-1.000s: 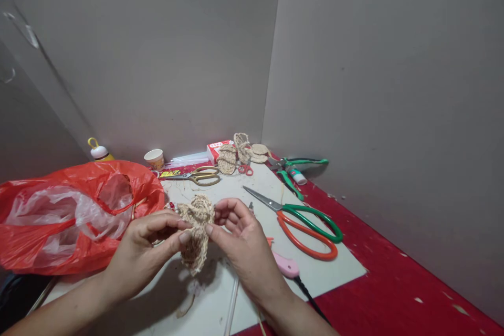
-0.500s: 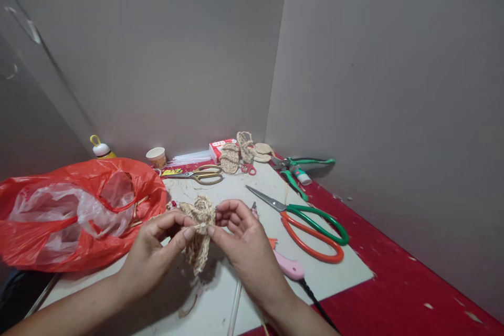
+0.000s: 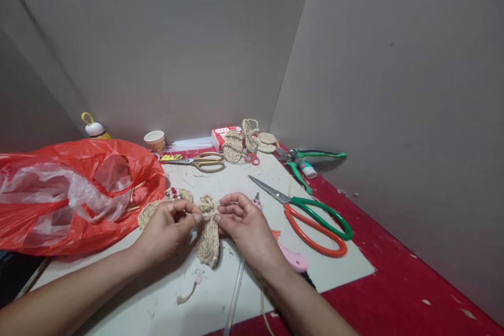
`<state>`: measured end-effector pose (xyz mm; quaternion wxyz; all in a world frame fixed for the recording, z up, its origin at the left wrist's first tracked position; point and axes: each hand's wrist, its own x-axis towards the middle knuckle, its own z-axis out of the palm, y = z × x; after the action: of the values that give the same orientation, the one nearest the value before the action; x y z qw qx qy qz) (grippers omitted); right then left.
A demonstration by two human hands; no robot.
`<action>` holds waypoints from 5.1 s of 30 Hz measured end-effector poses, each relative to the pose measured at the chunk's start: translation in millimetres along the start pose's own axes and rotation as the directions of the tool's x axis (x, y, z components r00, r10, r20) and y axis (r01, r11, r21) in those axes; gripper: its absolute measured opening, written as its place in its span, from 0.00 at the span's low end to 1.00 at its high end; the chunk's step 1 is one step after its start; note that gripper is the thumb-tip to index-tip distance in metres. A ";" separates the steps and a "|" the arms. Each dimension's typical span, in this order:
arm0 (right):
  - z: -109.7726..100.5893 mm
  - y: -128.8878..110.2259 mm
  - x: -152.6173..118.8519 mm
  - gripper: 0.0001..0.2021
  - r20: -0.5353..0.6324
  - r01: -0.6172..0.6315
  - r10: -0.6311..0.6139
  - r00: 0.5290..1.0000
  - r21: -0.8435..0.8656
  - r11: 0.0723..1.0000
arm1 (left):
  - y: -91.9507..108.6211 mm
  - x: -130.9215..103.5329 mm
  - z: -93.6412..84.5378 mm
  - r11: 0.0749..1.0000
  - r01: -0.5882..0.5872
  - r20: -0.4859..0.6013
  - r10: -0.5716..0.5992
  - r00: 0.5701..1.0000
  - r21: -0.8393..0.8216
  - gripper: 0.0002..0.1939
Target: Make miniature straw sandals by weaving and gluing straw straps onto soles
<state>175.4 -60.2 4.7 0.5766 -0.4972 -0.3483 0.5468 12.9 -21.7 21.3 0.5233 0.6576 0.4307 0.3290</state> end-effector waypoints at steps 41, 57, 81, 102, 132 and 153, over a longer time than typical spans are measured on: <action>12.9 8.5 -17.5 0.17 -0.084 0.196 -0.229 0.970 -0.287 0.938 | -9.2 -15.0 11.6 0.852 -0.278 -0.096 0.354 0.930 0.444 0.06; 15.3 12.2 -22.0 0.11 -0.077 0.321 -0.395 0.915 -0.452 0.832 | -3.3 -15.9 9.1 0.820 -0.302 -0.041 0.366 0.930 0.487 0.06; 10.5 8.3 -18.2 0.12 -0.088 0.312 -0.350 0.933 -0.290 0.905 | 24.7 -30.9 0.7 0.762 -0.323 0.144 0.294 0.945 0.561 0.07; 13.4 -12.5 -19.3 0.18 0.057 0.081 -0.083 0.995 0.031 0.996 | 39.6 10.5 -40.8 0.935 0.262 0.395 -0.153 0.906 -0.238 0.11; 9.0 -9.0 -18.7 0.10 0.062 0.134 -0.128 0.990 -0.104 0.985 | 31.1 -1.7 -14.9 0.977 0.100 0.178 -0.066 0.982 -0.190 0.10; 19.3 -9.6 -33.0 0.05 -0.003 0.291 -0.321 0.947 -0.413 0.863 | 26.7 -12.2 -4.3 0.998 -0.054 0.021 0.054 0.998 -0.008 0.10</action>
<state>154.6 -87.9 23.6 0.5516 -0.5639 -0.5082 0.3456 10.0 -33.2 48.4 0.5212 0.6705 0.4059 0.3377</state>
